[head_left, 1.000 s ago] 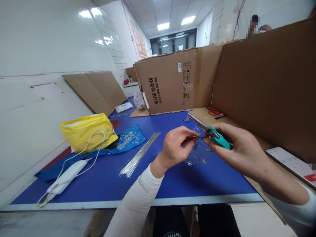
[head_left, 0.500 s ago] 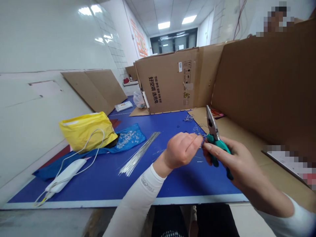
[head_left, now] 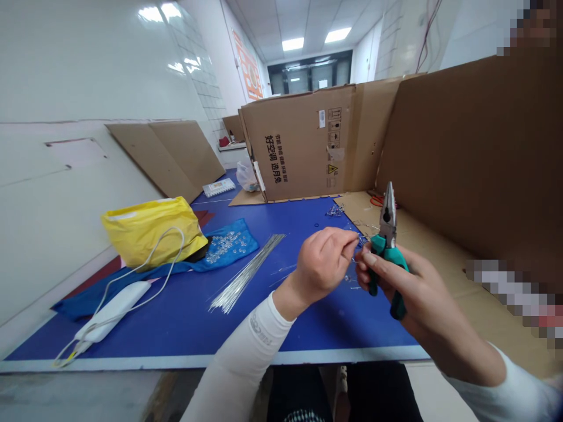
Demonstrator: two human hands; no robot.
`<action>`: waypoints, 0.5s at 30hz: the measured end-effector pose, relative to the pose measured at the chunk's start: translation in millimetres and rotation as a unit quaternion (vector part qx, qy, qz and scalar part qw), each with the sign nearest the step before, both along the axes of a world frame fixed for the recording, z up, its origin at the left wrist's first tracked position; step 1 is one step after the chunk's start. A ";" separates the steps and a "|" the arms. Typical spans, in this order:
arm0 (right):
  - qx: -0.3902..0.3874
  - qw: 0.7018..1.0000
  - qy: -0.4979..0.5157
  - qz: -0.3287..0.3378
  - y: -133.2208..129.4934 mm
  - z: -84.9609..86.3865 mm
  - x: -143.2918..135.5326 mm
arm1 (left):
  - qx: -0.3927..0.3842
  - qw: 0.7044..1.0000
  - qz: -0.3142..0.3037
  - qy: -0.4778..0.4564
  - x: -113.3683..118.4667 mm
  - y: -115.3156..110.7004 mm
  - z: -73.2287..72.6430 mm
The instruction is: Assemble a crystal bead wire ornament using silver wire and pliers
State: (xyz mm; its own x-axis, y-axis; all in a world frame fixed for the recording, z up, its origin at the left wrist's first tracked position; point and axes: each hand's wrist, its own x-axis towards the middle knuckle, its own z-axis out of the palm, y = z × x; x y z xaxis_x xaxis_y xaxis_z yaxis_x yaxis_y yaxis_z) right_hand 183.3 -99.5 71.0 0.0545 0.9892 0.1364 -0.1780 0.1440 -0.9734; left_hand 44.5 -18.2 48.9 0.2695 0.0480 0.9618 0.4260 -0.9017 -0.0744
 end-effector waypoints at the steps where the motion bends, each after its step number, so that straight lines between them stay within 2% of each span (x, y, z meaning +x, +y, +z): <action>1: 0.000 1.000 0.003 0.002 0.2 -0.6 0.1 | -0.008 1.000 0.001 -0.002 0.2 -0.5 0.5; 11: -0.010 1.000 0.011 0.020 4.2 -5.8 -1.0 | -0.055 0.998 -0.019 -0.008 0.0 -0.5 -0.8; 15: 0.000 0.997 -0.072 0.001 4.1 -7.8 8.7 | -0.036 0.999 -0.015 0.000 -1.3 -0.2 -0.3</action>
